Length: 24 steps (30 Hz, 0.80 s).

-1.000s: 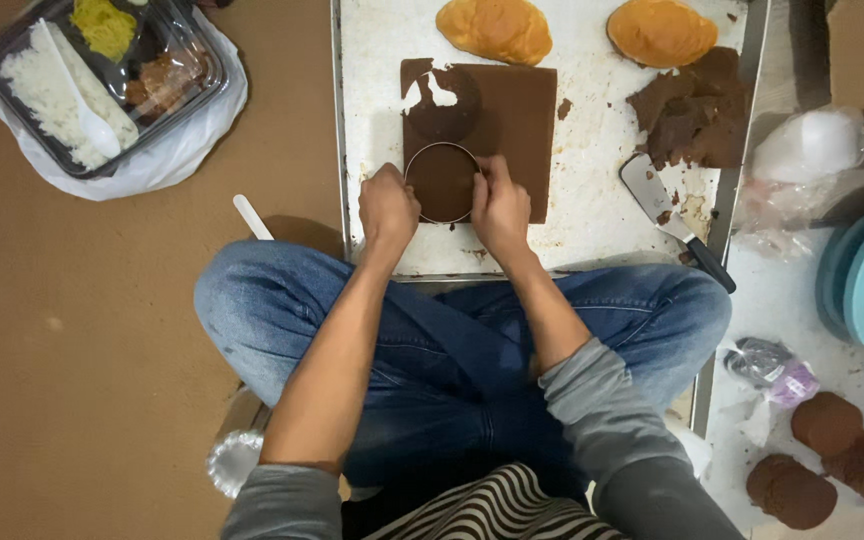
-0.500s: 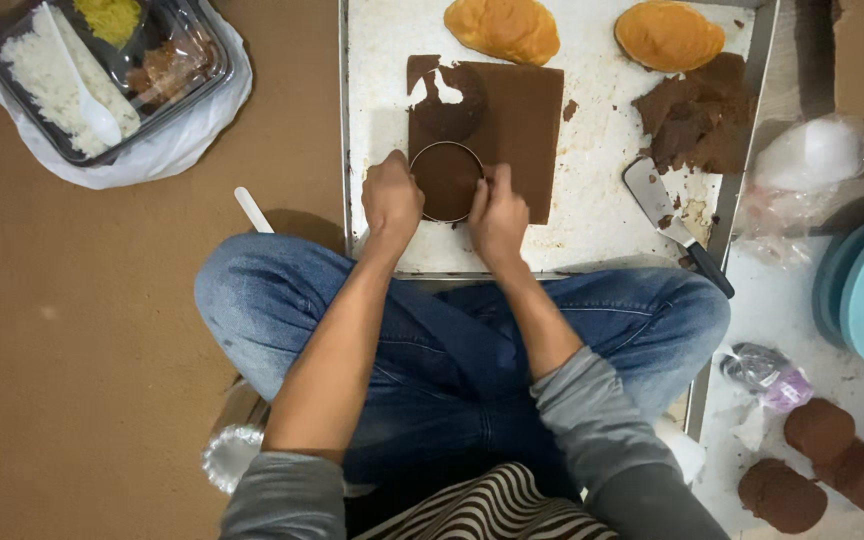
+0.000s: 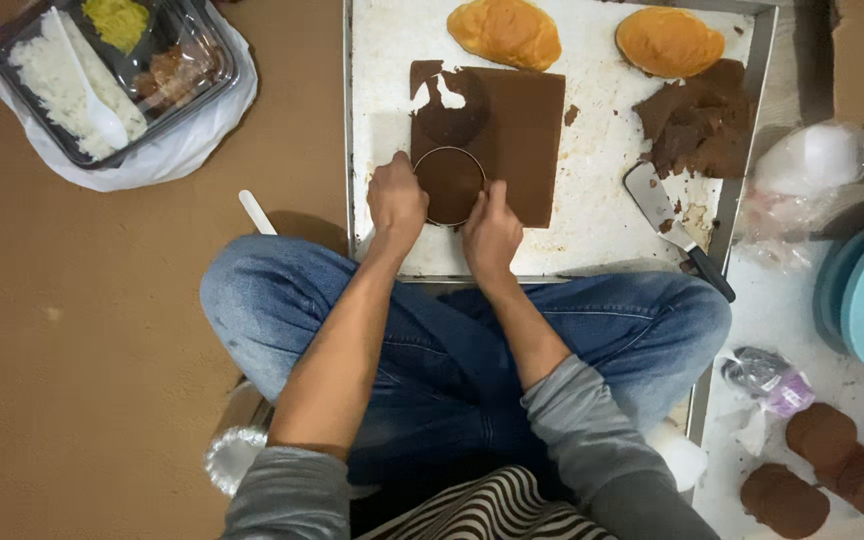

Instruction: The person uses a circular metal mold to cut round sections out of a rectangular sheet of chocolate cake, then stacks the rounds on a separate tray.

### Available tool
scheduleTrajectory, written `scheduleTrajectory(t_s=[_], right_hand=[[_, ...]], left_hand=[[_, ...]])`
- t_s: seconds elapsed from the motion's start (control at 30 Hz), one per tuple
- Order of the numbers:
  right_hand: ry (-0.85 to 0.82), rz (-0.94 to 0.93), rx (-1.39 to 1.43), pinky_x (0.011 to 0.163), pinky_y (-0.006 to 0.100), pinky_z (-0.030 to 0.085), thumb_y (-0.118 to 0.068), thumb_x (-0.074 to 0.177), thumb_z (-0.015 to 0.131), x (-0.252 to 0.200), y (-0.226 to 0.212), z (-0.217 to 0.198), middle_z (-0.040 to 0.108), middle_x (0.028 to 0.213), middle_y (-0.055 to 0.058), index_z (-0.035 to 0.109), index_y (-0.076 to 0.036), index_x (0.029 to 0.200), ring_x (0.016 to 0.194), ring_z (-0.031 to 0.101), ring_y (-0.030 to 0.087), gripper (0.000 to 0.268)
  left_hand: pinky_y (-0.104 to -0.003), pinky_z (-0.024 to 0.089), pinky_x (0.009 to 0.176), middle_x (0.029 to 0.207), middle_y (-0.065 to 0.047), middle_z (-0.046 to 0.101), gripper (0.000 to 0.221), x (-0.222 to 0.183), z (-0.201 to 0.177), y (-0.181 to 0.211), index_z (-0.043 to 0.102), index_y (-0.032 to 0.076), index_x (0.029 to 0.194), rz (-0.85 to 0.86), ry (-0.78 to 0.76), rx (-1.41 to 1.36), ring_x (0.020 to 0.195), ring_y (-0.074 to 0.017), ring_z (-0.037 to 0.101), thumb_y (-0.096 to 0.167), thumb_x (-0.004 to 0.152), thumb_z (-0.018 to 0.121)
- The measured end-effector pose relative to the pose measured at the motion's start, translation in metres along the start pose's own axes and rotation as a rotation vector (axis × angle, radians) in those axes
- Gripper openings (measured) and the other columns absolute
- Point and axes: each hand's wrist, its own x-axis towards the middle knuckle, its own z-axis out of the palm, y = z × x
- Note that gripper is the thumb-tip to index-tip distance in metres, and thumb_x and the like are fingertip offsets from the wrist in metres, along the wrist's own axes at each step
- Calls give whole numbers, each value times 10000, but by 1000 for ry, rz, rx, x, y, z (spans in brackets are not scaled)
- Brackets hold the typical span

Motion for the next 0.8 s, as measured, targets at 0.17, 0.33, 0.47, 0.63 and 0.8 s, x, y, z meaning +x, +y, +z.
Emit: scheduleTrajectory(t_s=[0.17,0.33,0.47,0.63,0.8], right_hand=[[-151,19,16,685,581,559,-222,1062,460,21,-6,-17,723,767,168,522,-166,1143,741,749,434,116],[-193,-13,-14,715,563,575,-191,1017,493,21,-6,-17,730,810,160,502,-156,1143,767,751,415,132],[-245,112,11,733,581,547,-200,1012,515,25,-9,-25,722,815,154,540,-138,1127,807,744,419,133],[-149,18,96,727,524,584,-316,975,697,50,-6,-43,704,847,60,640,-202,1056,863,743,359,151],[-221,-453,-25,730,417,593,-289,962,710,105,-20,-44,583,915,16,717,-215,965,931,676,292,74]], left_hand=[[-567,618,754,817,-219,733,50,-10,11,-8,629,20,896,-61,13,6,879,-452,760,51,887,668],[-560,618,792,846,-197,753,67,-2,6,-2,663,0,917,-99,-11,-35,904,-425,763,21,858,687],[-586,612,812,867,-238,741,117,1,6,-1,649,25,919,-68,-19,36,930,-480,750,16,821,713],[-576,606,827,870,-241,749,74,-23,-9,5,671,-19,921,-144,-23,-39,939,-472,751,11,854,674],[-584,606,837,898,-255,744,138,-10,-5,2,652,-2,988,-79,-47,-36,979,-485,741,-4,850,644]])
